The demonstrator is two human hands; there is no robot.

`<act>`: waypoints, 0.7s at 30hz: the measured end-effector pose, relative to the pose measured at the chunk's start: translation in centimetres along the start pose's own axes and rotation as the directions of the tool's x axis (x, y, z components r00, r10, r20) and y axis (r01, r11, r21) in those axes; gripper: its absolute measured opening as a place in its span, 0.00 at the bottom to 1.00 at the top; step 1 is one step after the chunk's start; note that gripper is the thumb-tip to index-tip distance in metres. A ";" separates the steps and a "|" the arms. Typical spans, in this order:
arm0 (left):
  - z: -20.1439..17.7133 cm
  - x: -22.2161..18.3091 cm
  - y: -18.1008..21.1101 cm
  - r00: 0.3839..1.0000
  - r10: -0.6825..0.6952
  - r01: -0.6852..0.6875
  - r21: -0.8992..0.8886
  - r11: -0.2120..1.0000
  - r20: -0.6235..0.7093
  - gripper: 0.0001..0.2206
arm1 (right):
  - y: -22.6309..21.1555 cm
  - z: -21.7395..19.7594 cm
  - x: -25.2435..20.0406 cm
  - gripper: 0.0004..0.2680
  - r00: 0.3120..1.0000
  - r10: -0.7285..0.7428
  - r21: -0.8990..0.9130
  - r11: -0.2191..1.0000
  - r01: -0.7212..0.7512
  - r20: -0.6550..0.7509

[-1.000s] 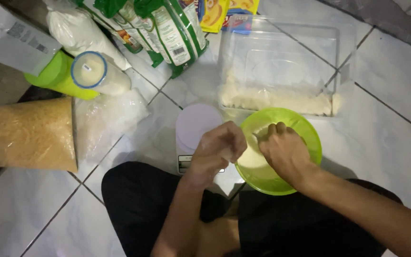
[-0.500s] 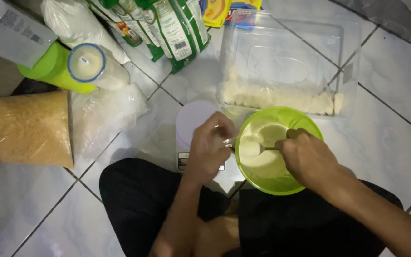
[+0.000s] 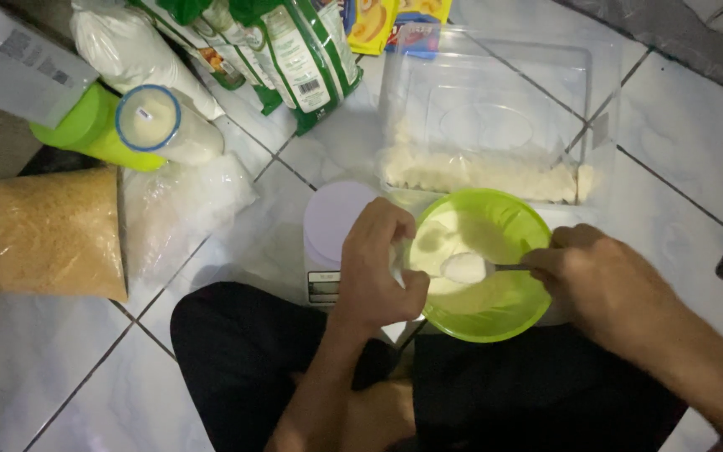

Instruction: Mixing ingredients in a bowl and portioning them into small bags using a digital scale

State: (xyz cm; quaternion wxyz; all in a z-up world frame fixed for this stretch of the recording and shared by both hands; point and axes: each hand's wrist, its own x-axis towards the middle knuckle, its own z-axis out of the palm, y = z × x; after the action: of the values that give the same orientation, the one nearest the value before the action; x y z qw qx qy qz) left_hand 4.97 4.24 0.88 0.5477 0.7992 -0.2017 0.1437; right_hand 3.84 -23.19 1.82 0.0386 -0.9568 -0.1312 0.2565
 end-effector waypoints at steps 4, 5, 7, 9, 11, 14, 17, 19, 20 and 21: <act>0.8 -0.3 -0.3 0.998 0.067 -0.066 0.089 0.994 -0.008 0.15 | 1.3 -2.9 -1.8 0.11 0.998 0.066 0.020 0.998 -0.067 0.022; 0.9 -0.3 -0.3 0.998 0.058 -0.057 0.112 0.992 -0.005 0.16 | 2.3 -2.8 -2.0 0.11 0.999 0.032 -0.047 0.998 -0.033 -0.020; 1.2 -0.3 -0.1 0.999 0.054 -0.053 0.134 0.990 -0.004 0.16 | 3.5 -3.2 -2.6 0.10 0.998 -0.005 -0.116 0.993 -0.003 -0.065; 1.6 -0.2 0.2 0.996 0.093 -0.089 0.230 0.969 -0.010 0.17 | 3.7 -4.0 -3.4 0.08 0.981 0.047 -0.146 0.986 -0.075 -0.189; 1.8 0.1 0.5 0.997 0.082 -0.078 0.256 0.963 -0.003 0.18 | 4.3 -4.3 -3.8 0.07 0.955 -0.004 -0.124 0.992 -0.034 -0.296; 2.2 0.1 0.9 0.998 0.067 -0.067 0.284 0.957 0.008 0.19 | 4.8 -5.3 -4.2 0.06 0.912 -0.091 -0.145 0.989 0.035 -0.400; 2.7 0.3 1.6 0.997 0.076 -0.081 0.279 0.957 0.028 0.19 | 4.2 -6.8 -4.1 0.06 0.918 -0.115 -0.190 0.981 0.044 -0.380; 3.2 0.4 2.0 0.997 0.070 -0.079 0.266 0.961 0.043 0.19 | 3.5 -7.4 -4.1 0.06 0.934 -0.099 -0.201 0.979 0.029 -0.344; 3.4 0.5 2.1 0.995 0.087 -0.097 0.255 0.962 0.048 0.19 | 3.2 -7.4 -4.1 0.05 0.916 -0.113 -0.189 0.981 0.041 -0.385; 3.6 0.7 2.2 0.993 0.104 -0.114 0.243 0.963 0.053 0.19 | 2.7 -7.5 -4.0 0.04 0.896 -0.126 -0.178 0.983 0.054 -0.425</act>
State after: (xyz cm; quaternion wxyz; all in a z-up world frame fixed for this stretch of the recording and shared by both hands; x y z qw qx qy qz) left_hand 4.53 0.06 1.67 0.4315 0.8513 -0.2369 0.1818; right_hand 4.95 -26.93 9.87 0.0011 -0.9827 -0.1836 0.0234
